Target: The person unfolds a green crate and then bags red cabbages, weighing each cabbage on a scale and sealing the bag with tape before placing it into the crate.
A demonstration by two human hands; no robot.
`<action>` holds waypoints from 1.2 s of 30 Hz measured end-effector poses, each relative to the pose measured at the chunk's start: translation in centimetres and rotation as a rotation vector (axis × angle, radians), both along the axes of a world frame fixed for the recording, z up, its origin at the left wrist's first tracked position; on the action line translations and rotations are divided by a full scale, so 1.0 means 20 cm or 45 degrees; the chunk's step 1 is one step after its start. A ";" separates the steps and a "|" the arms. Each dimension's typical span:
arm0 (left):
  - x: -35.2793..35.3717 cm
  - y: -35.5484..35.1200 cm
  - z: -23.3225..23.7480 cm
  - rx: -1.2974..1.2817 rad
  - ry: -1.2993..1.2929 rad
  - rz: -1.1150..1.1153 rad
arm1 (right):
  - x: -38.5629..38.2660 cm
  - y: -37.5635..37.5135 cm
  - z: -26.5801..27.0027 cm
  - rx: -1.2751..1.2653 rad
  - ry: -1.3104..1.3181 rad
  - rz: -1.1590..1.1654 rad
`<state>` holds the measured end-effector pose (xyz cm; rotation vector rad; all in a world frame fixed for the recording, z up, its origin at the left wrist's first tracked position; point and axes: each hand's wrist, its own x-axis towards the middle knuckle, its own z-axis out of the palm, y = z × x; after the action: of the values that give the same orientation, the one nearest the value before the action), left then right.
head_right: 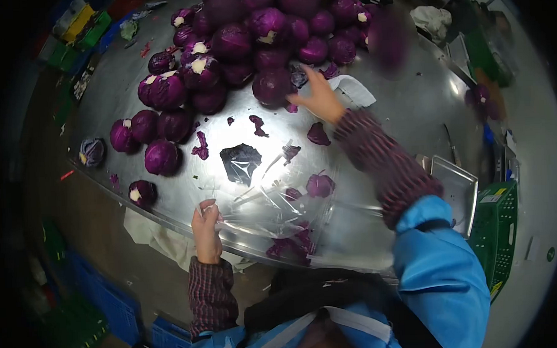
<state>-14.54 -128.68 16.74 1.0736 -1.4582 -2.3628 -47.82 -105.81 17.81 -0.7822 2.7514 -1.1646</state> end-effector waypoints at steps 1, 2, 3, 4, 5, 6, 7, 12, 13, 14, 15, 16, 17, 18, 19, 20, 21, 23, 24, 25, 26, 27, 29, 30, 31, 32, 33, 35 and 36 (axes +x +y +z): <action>-0.01 -0.01 0.03 -0.003 -0.007 -0.015 | -0.05 -0.18 -0.05 0.003 -0.018 -0.186; -0.02 -0.01 0.06 0.011 -0.023 -0.021 | -0.08 -0.35 -0.09 0.010 -0.033 -0.370; -0.03 0.00 0.07 0.030 -0.033 -0.029 | -0.09 -0.46 -0.20 -0.120 -0.131 -0.517; -0.03 -0.01 0.03 0.033 -0.031 -0.056 | -0.05 -0.57 -0.24 -0.104 -0.275 -0.698; -0.03 -0.01 -0.01 0.075 -0.035 -0.047 | -0.03 -0.63 -0.30 -0.045 -0.213 -0.822; -0.04 0.00 -0.01 0.081 -0.040 -0.041 | -0.02 -0.63 -0.34 -0.098 -0.117 -0.839; -0.06 0.01 0.00 0.087 -0.047 -0.035 | -0.02 -0.62 -0.35 -0.135 -0.098 -0.867; -0.18 0.04 0.06 0.136 0.077 -0.165 | -0.07 -0.34 -0.40 -1.079 -0.563 -0.534; -0.21 0.06 0.10 0.145 0.113 -0.228 | -0.02 -0.28 -0.33 -1.209 -0.695 -0.464; -0.24 0.07 0.12 0.167 0.094 -0.251 | 0.03 -0.21 -0.25 -1.312 -0.858 -0.382; -0.26 0.09 0.15 0.157 0.102 -0.253 | 0.09 -0.11 -0.14 -1.373 -0.975 -0.296; -0.30 0.13 0.19 0.136 0.132 -0.316 | 0.14 0.00 -0.07 -1.422 -1.042 -0.241; -0.34 0.16 0.24 0.116 0.159 -0.390 | 0.21 0.12 0.04 -1.445 -1.048 -0.225; -0.39 0.19 0.29 0.032 0.212 -0.511 | 0.25 0.27 0.15 -1.359 -1.014 -0.207; -0.43 0.22 0.31 0.030 0.207 -0.532 | 0.31 0.42 0.28 -1.171 -0.877 -0.253; -0.46 0.27 0.33 0.075 0.235 -0.581 | 0.35 0.59 0.37 -1.006 -0.757 -0.304; -0.49 0.31 0.34 0.125 0.256 -0.641 | 0.41 0.73 0.48 -0.890 -0.679 -0.450; -0.57 0.41 0.34 0.003 0.265 -0.787 | 0.53 1.03 0.60 -0.678 -0.465 -0.634; -0.60 0.48 0.39 -0.022 0.285 -0.839 | 0.58 1.21 0.62 -0.387 -0.286 -0.729; -0.63 0.55 0.40 -0.011 0.386 -0.880 | 0.64 1.40 0.58 -0.256 -0.190 -0.843; -0.66 0.62 0.42 -0.033 0.409 -0.951 | 0.71 1.53 0.61 0.116 0.006 -0.924; -0.67 0.70 0.46 -0.084 0.449 -0.976 | 0.79 1.63 0.62 0.287 0.101 -1.015; -0.70 0.82 0.49 -0.121 0.477 -1.093 | 0.90 1.84 0.56 0.487 0.093 -1.070; -0.70 0.88 0.51 -0.144 0.494 -1.141 | 0.95 1.93 0.50 0.508 0.030 -1.089; -0.71 0.93 0.54 -0.171 0.518 -1.176 | 0.97 2.00 0.46 0.525 -0.024 -1.097; -0.71 0.98 0.57 -0.170 0.510 -1.216 | 0.99 2.08 0.43 0.515 -0.035 -1.114; -0.71 1.02 0.60 -0.179 0.499 -1.231 | 0.99 2.13 0.40 0.568 0.070 -1.094; -0.72 1.11 0.61 -0.298 0.528 -1.271 | 1.04 2.04 0.49 0.648 0.388 -0.950; -0.72 1.15 0.63 -0.321 0.531 -1.296 | 1.07 1.87 0.67 0.682 0.606 -0.821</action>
<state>-29.02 -105.71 29.34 -0.3470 -2.3520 -2.5532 -26.42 -68.34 31.13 -0.1028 3.6026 -0.2040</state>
